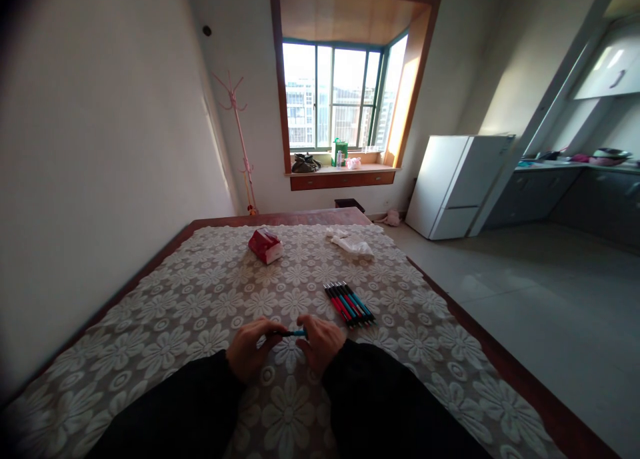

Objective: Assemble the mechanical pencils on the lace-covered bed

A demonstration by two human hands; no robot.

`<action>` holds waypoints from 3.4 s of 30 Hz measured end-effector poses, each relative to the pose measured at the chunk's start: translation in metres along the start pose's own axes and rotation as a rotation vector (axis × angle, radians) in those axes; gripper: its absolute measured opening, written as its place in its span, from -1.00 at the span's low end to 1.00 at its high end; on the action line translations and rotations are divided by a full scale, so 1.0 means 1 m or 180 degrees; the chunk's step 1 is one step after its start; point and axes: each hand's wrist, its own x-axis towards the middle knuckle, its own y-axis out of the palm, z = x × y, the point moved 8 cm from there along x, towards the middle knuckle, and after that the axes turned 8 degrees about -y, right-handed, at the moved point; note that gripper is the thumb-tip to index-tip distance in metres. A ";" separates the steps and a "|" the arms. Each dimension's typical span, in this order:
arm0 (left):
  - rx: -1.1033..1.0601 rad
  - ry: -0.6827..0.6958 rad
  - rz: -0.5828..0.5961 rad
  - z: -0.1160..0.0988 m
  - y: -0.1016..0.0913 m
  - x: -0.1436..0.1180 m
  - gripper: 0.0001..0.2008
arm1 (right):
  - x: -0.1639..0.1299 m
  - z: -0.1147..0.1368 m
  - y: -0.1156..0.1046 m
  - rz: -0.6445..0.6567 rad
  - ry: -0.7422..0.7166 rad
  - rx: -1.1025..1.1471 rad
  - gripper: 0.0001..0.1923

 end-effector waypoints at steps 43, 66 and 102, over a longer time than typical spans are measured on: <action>0.0132 0.0022 0.0021 0.000 0.000 0.001 -0.76 | 0.001 -0.012 -0.008 -0.0415 0.0093 -0.0104 -0.85; -0.0112 -0.0046 0.0060 0.002 0.000 0.001 -0.72 | 0.001 -0.017 -0.013 -0.0478 0.0333 0.0033 -0.85; -0.0072 0.0040 0.0146 -0.003 0.001 0.000 -0.73 | 0.002 0.001 -0.007 -0.0231 -0.0053 -0.0183 -0.84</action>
